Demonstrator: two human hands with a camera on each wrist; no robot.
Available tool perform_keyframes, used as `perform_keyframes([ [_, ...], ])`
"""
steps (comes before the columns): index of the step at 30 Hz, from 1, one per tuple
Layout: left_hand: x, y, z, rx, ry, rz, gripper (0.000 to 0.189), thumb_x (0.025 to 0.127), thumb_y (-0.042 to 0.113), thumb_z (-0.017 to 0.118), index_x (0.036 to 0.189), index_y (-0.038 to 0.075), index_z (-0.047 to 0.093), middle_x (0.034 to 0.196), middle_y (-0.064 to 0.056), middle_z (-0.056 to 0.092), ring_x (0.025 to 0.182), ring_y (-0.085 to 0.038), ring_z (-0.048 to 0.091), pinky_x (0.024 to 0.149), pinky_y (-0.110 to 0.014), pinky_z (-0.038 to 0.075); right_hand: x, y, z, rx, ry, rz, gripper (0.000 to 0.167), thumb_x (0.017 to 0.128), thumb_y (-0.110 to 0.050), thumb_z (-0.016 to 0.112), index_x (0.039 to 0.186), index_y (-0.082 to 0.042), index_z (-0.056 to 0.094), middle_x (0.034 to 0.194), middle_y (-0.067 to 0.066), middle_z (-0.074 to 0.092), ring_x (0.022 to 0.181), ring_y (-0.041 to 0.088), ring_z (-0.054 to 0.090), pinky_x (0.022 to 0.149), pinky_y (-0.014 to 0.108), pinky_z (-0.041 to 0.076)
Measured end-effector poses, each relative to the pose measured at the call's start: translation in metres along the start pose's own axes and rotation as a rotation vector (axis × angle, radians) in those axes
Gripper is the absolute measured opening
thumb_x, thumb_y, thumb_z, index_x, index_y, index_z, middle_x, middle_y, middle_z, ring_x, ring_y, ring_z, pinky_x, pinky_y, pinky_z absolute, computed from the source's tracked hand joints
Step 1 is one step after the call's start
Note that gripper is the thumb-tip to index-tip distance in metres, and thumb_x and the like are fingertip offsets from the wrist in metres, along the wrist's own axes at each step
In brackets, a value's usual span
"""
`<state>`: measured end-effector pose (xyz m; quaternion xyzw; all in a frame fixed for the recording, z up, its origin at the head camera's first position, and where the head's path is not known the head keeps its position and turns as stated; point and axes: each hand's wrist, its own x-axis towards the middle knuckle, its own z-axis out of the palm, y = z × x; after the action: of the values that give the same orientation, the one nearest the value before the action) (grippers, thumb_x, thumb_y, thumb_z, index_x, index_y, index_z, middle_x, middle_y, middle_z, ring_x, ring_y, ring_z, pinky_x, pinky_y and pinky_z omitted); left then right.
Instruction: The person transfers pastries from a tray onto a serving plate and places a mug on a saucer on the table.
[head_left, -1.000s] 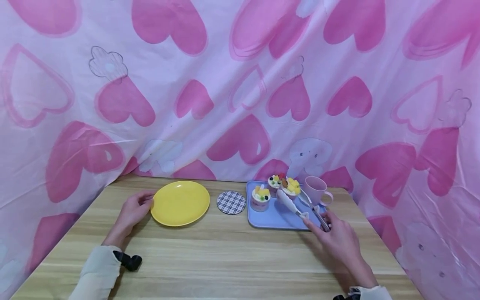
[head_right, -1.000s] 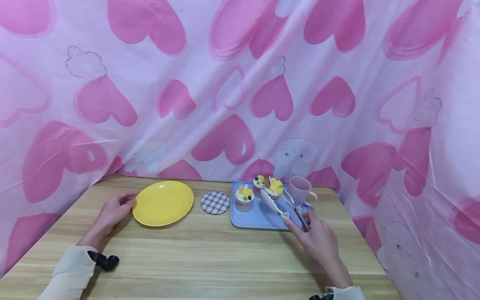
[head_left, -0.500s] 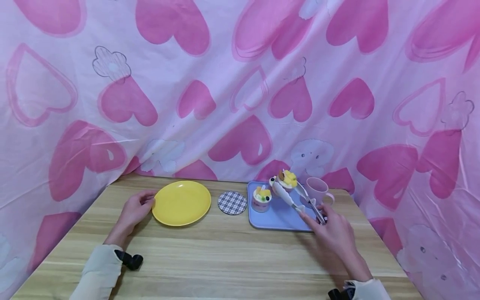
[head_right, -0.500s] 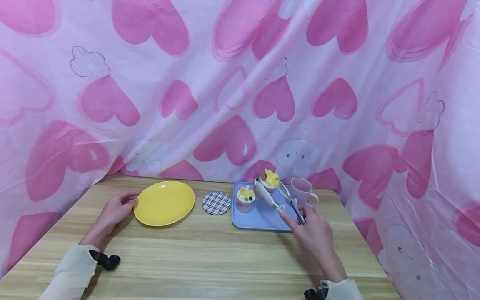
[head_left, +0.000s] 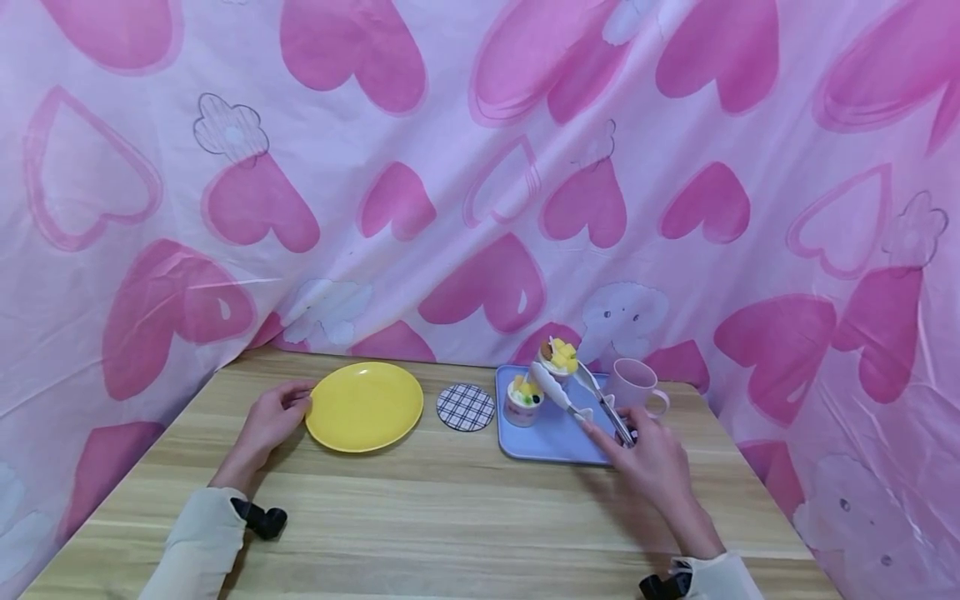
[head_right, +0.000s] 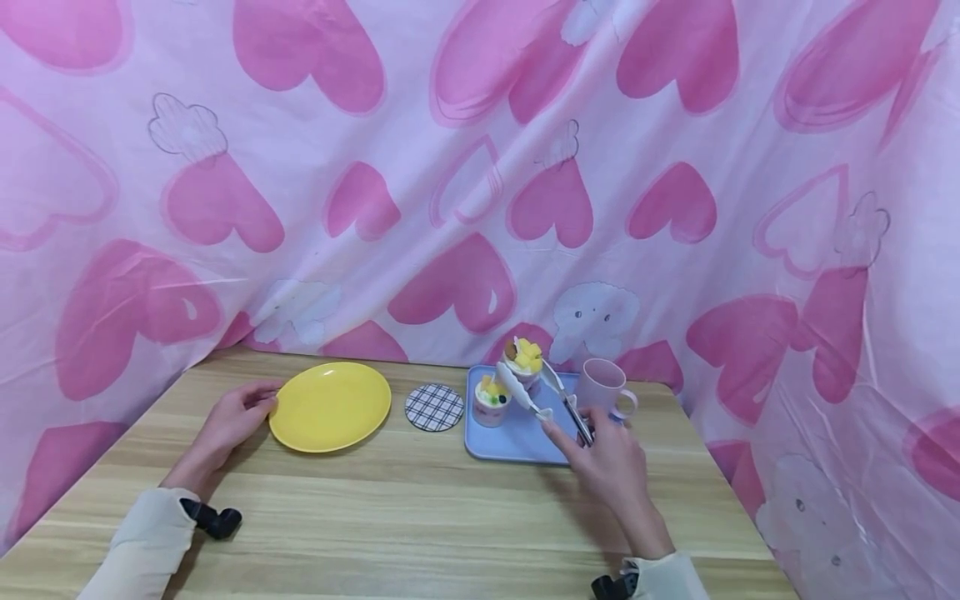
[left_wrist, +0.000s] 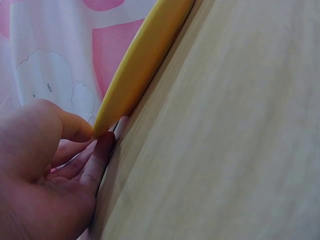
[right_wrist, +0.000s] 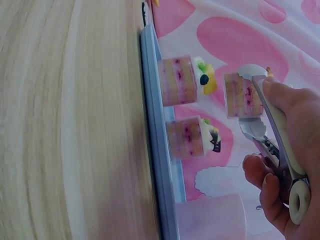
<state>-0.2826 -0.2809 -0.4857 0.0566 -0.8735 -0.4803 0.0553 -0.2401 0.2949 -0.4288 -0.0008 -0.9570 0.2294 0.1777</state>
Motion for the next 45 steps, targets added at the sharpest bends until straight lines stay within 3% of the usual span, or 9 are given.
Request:
perform_keyframes([
  [11, -0.001, 0.000, 0.000, 0.010, 0.018, 0.027, 0.045, 0.110, 0.016, 0.055, 0.150, -0.003, 0.059, 0.145, -0.028, 0.064, 0.131, -0.040, 0.062, 0.111, -0.053, 0.055, 0.003, -0.018, 0.006, 0.027, 0.018, -0.031, 0.085, 0.086, -0.080, 0.072, 0.131, -0.008, 0.069, 0.104, 0.012, 0.072, 0.084, 0.025, 0.058, 0.066, 0.031, 0.038],
  [25, 0.001, 0.004, 0.001, 0.010, 0.018, 0.030, 0.045, 0.110, 0.015, 0.055, 0.150, -0.005, 0.058, 0.145, -0.029, 0.064, 0.131, -0.040, 0.061, 0.111, -0.052, 0.054, 0.004, -0.034, 0.016, 0.063, 0.031, -0.075, 0.077, 0.086, -0.077, 0.075, 0.125, -0.011, 0.070, 0.080, 0.004, 0.063, 0.072, 0.019, 0.054, 0.058, 0.027, 0.037],
  [37, -0.002, -0.001, 0.000, 0.007, 0.007, 0.010, 0.045, 0.110, 0.015, 0.055, 0.151, -0.004, 0.057, 0.145, -0.029, 0.063, 0.130, -0.039, 0.061, 0.111, -0.052, 0.055, 0.000, -0.054, 0.030, 0.103, 0.023, -0.128, 0.076, 0.087, -0.077, 0.074, 0.128, -0.013, 0.073, 0.091, 0.006, 0.075, 0.073, 0.018, 0.059, 0.061, 0.028, 0.043],
  [45, -0.002, 0.001, 0.000, -0.002, -0.001, -0.009, 0.046, 0.111, 0.015, 0.054, 0.152, -0.004, 0.056, 0.147, -0.029, 0.061, 0.132, -0.040, 0.060, 0.113, -0.055, 0.054, -0.005, -0.061, 0.040, 0.129, 0.022, -0.162, 0.072, 0.088, -0.077, 0.073, 0.125, -0.015, 0.075, 0.077, -0.004, 0.066, 0.063, 0.013, 0.053, 0.052, 0.025, 0.041],
])
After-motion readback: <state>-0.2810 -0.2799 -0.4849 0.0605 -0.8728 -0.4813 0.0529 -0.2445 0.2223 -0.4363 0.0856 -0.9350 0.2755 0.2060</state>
